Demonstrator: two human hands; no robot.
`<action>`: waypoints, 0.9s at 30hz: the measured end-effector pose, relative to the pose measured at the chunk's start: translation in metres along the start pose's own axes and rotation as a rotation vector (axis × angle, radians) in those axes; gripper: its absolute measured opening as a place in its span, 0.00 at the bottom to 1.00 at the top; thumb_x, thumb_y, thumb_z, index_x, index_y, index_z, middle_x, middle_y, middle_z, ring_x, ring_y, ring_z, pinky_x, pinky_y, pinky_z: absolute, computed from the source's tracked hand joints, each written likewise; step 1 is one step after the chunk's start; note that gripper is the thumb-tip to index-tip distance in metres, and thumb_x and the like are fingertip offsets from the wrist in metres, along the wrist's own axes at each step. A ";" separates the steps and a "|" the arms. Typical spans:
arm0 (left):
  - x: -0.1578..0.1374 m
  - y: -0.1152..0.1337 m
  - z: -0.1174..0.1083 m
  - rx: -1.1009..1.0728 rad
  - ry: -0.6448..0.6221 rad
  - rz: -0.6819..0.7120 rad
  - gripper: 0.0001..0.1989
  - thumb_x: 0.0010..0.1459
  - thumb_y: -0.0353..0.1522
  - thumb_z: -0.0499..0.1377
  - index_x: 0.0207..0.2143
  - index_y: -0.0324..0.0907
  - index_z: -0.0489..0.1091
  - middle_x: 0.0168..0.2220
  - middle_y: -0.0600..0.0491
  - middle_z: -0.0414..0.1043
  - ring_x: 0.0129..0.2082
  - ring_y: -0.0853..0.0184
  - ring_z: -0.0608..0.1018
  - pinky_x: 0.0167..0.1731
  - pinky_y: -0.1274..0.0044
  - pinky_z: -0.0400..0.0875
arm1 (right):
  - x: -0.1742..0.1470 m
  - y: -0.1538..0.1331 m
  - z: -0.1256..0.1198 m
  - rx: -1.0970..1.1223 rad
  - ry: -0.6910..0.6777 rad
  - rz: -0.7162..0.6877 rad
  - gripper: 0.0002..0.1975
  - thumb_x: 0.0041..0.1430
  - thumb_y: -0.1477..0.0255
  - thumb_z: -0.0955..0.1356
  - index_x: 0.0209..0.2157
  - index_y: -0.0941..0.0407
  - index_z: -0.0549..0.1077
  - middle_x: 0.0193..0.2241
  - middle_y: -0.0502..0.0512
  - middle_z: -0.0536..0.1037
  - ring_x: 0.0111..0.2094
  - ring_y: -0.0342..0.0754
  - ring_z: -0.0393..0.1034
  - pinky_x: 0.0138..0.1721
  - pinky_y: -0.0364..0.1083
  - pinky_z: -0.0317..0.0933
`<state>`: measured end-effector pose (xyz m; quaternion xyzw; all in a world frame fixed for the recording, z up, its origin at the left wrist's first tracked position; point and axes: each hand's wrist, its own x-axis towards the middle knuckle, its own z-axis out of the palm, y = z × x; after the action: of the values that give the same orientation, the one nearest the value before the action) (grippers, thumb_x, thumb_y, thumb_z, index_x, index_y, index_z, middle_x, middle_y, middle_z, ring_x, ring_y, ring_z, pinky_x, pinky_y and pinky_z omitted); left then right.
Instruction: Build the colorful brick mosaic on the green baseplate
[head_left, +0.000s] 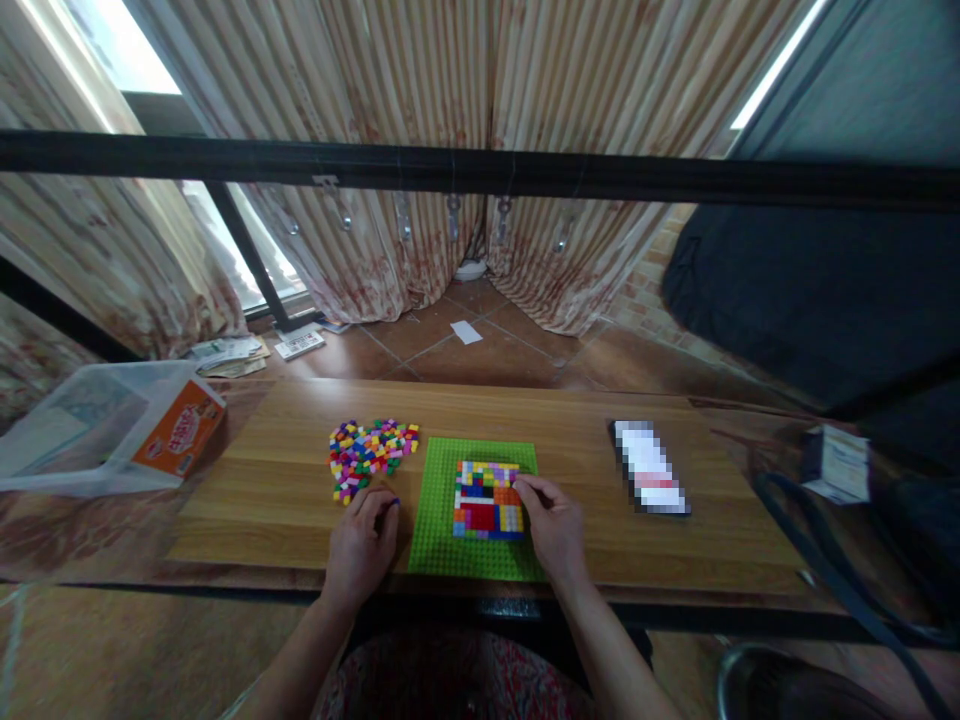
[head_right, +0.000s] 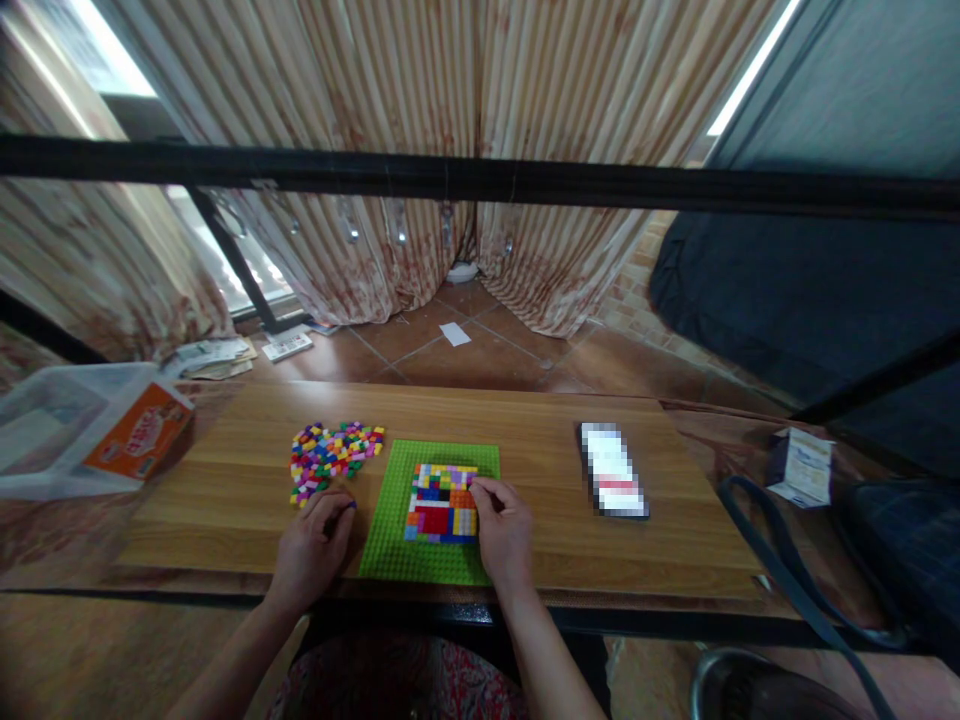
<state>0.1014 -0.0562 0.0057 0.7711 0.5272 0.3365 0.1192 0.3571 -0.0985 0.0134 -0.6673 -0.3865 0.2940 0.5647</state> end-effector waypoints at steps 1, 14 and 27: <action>0.000 0.000 0.000 0.003 0.002 0.001 0.06 0.61 0.34 0.52 0.34 0.42 0.66 0.37 0.49 0.72 0.37 0.64 0.75 0.39 0.73 0.71 | 0.000 0.000 0.001 -0.024 0.006 -0.019 0.13 0.53 0.61 0.68 0.33 0.55 0.80 0.34 0.56 0.81 0.36 0.50 0.74 0.41 0.49 0.67; -0.002 0.002 0.002 0.002 -0.016 -0.025 0.06 0.62 0.33 0.51 0.35 0.43 0.67 0.37 0.50 0.72 0.38 0.64 0.75 0.40 0.73 0.70 | -0.005 -0.004 0.000 -0.042 0.066 -0.013 0.18 0.54 0.59 0.68 0.39 0.58 0.77 0.37 0.60 0.81 0.38 0.51 0.75 0.40 0.49 0.68; -0.003 0.003 0.001 0.013 -0.015 -0.029 0.06 0.62 0.32 0.51 0.36 0.42 0.67 0.38 0.49 0.72 0.39 0.64 0.75 0.40 0.73 0.71 | 0.008 0.011 0.008 0.023 0.101 0.112 0.24 0.46 0.56 0.72 0.39 0.60 0.75 0.31 0.58 0.79 0.30 0.48 0.73 0.32 0.47 0.67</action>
<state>0.1041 -0.0601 0.0052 0.7668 0.5394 0.3255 0.1231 0.3567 -0.0886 0.0020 -0.6954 -0.3163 0.2956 0.5736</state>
